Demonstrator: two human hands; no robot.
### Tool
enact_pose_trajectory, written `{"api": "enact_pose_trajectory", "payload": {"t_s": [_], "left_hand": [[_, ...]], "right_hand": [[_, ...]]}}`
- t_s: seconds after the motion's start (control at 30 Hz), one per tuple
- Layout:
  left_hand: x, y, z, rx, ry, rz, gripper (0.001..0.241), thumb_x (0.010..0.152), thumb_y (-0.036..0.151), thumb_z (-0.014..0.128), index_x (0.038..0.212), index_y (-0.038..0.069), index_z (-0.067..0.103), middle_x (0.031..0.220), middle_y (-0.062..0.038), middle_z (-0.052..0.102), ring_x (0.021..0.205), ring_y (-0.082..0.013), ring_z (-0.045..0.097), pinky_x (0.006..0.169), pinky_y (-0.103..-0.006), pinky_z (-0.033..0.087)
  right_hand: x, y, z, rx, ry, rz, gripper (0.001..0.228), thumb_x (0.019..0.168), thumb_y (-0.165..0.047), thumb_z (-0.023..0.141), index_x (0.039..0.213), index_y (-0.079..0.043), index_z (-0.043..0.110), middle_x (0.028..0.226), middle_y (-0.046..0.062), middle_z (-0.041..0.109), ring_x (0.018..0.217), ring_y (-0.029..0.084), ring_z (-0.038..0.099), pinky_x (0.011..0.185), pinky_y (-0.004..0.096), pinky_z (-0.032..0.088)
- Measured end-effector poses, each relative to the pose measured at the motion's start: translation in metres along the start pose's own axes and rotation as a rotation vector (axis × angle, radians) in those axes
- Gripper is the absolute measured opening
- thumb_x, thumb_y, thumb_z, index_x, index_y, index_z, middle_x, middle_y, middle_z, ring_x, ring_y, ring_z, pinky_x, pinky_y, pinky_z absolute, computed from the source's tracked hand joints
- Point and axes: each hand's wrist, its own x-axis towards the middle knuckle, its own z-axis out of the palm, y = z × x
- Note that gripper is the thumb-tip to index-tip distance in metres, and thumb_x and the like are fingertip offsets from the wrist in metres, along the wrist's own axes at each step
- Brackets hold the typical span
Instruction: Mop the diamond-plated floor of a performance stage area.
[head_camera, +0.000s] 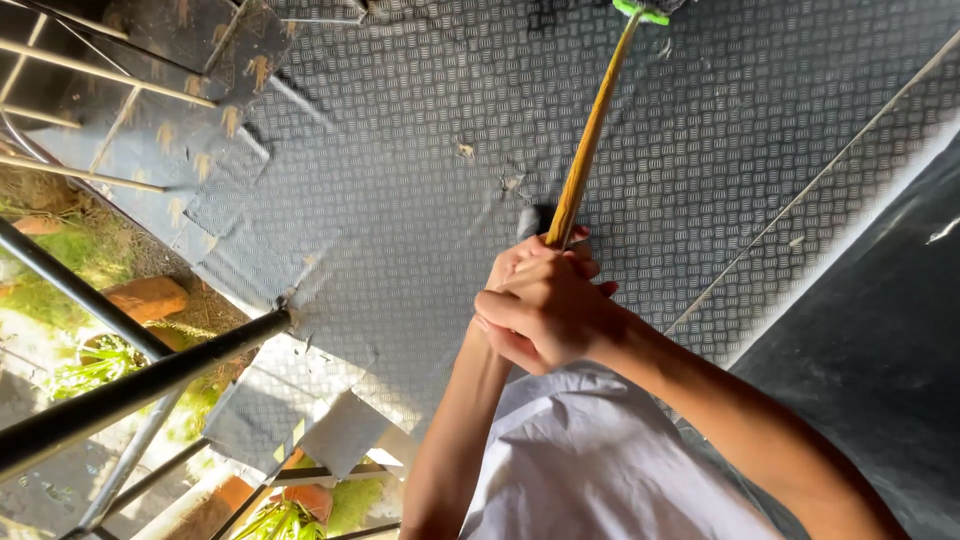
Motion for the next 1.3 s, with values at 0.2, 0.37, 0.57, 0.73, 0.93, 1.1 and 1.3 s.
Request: {"api": "enact_pose_trajectory", "payload": {"t_s": [0.2,0.37,0.57,0.73,0.93,1.1,1.3], "left_hand": [[0.013,-0.007,0.008,0.067,-0.064,-0.050,0.027,0.098,0.011,0.050,0.124,0.004,0.051,0.092,-0.006,0.050,0.085,-0.0248,0.054,0.096,-0.0623,0.051],[0.029,0.002,-0.017,0.178,-0.032,0.006,0.043,0.096,0.020,0.049,0.133,-0.002,0.052,0.097,-0.011,0.054,0.092,-0.0262,0.057,0.097,-0.0592,0.050],[0.038,0.017,-0.027,0.050,0.044,0.059,0.075,0.100,0.052,0.037,0.132,-0.014,0.053,0.125,-0.025,0.066,0.114,-0.0327,0.063,0.105,-0.0408,0.048],[0.037,0.045,0.023,0.077,0.091,0.227,0.085,0.101,0.064,0.036,0.131,-0.013,0.055,0.130,-0.027,0.063,0.123,-0.0340,0.061,0.111,-0.0396,0.046],[0.072,0.063,0.029,0.019,0.392,0.466,0.070,0.099,0.057,0.047,0.137,-0.001,0.057,0.130,-0.015,0.062,0.120,-0.0266,0.060,0.106,-0.0392,0.046],[0.114,0.058,0.016,0.088,0.472,0.373,0.056,0.088,0.032,0.051,0.136,0.005,0.057,0.127,-0.011,0.064,0.116,-0.0250,0.062,0.100,-0.0414,0.049],[0.190,0.056,0.024,0.194,0.491,0.281,0.055,0.086,0.026,0.053,0.135,0.004,0.061,0.126,-0.009,0.066,0.118,-0.0231,0.061,0.104,-0.0369,0.048]], "right_hand": [[-0.002,-0.013,-0.013,-0.107,0.053,-0.009,0.011,0.074,-0.010,0.068,0.080,-0.004,0.061,0.065,0.010,0.061,0.058,0.030,0.060,0.061,0.042,0.043],[-0.025,0.037,0.012,-0.187,-0.010,0.078,0.012,0.075,-0.012,0.069,0.076,-0.004,0.060,0.061,0.012,0.060,0.055,0.031,0.060,0.056,0.043,0.043],[-0.040,0.114,0.024,-0.098,-0.075,0.163,0.013,0.081,-0.013,0.068,0.077,-0.004,0.059,0.060,0.011,0.062,0.053,0.030,0.063,0.054,0.043,0.048],[0.001,0.139,0.009,-0.088,-0.163,0.168,0.014,0.081,-0.013,0.068,0.073,-0.005,0.060,0.057,0.012,0.063,0.051,0.032,0.063,0.057,0.044,0.051],[0.027,0.179,-0.007,-0.060,-0.129,0.082,0.011,0.070,-0.014,0.068,0.071,-0.005,0.061,0.069,0.013,0.068,0.062,0.034,0.067,0.062,0.042,0.053],[0.006,0.219,-0.026,-0.110,-0.322,0.223,0.016,0.062,-0.012,0.069,0.057,0.000,0.060,0.064,0.015,0.067,0.065,0.035,0.069,0.062,0.044,0.054],[-0.028,0.264,-0.071,-0.164,-0.162,0.242,0.014,0.056,-0.011,0.068,0.059,0.001,0.061,0.069,0.018,0.069,0.072,0.035,0.072,0.067,0.043,0.057]]}}
